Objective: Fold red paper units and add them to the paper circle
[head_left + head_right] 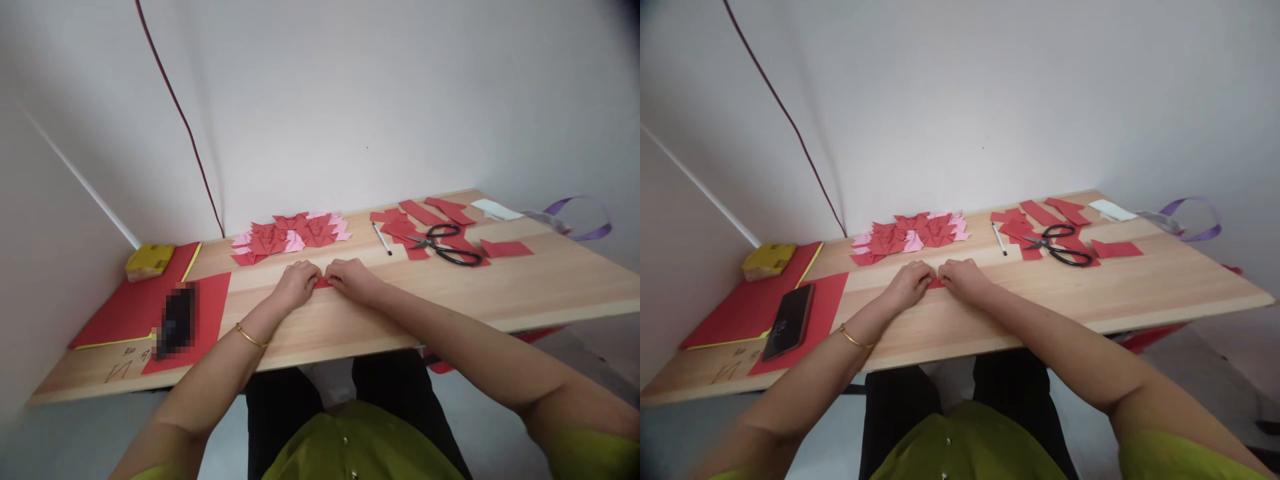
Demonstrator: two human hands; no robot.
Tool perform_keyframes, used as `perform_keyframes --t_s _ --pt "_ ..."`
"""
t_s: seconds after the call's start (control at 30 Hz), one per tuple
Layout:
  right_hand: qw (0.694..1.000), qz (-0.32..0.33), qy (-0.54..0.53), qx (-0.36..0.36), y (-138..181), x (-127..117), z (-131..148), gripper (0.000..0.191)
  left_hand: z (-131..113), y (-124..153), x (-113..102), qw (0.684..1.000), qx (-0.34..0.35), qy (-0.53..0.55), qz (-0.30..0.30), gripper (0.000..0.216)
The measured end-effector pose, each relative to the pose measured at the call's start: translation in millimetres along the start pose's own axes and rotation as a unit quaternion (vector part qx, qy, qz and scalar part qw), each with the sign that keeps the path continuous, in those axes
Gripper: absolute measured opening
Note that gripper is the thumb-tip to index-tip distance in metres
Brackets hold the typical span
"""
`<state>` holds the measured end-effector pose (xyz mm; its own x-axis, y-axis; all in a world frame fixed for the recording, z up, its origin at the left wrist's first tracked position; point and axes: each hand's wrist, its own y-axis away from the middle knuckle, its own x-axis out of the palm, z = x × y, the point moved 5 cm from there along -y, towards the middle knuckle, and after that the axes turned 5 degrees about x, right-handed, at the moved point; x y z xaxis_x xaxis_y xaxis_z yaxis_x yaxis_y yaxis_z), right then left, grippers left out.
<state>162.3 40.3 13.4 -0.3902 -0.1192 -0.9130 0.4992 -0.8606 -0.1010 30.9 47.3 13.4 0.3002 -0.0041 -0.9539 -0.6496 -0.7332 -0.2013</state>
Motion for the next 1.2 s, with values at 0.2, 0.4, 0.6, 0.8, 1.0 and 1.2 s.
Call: perform_keyframes --t_s 0.2,0.4,0.6,0.8,1.0,1.2 --pt "1.000 -0.002 -0.009 -0.001 1 2 -2 0.017 -11 9 -6 0.988 0.144 -0.042 0.021 0.030" --pt "1.000 0.000 -0.007 0.003 1 2 -3 0.018 -13 9 2 0.973 0.215 -0.065 0.050 0.033" --pt "1.000 -0.002 -0.006 -0.007 1 2 -3 0.017 -11 16 -4 0.963 0.260 -0.052 0.046 0.031" --pt "0.999 -0.008 0.028 -0.013 0 3 -1 0.021 -11 23 -9 0.964 0.258 -0.035 0.045 0.032" --pt "0.992 -0.005 0.040 -0.120 7 3 -5 0.028 -10 26 -8 0.974 0.225 -0.015 0.029 0.035" --pt "0.973 0.009 0.079 -0.216 14 -6 -2 0.024 -10 28 -9 0.974 0.227 -0.011 0.015 0.033"
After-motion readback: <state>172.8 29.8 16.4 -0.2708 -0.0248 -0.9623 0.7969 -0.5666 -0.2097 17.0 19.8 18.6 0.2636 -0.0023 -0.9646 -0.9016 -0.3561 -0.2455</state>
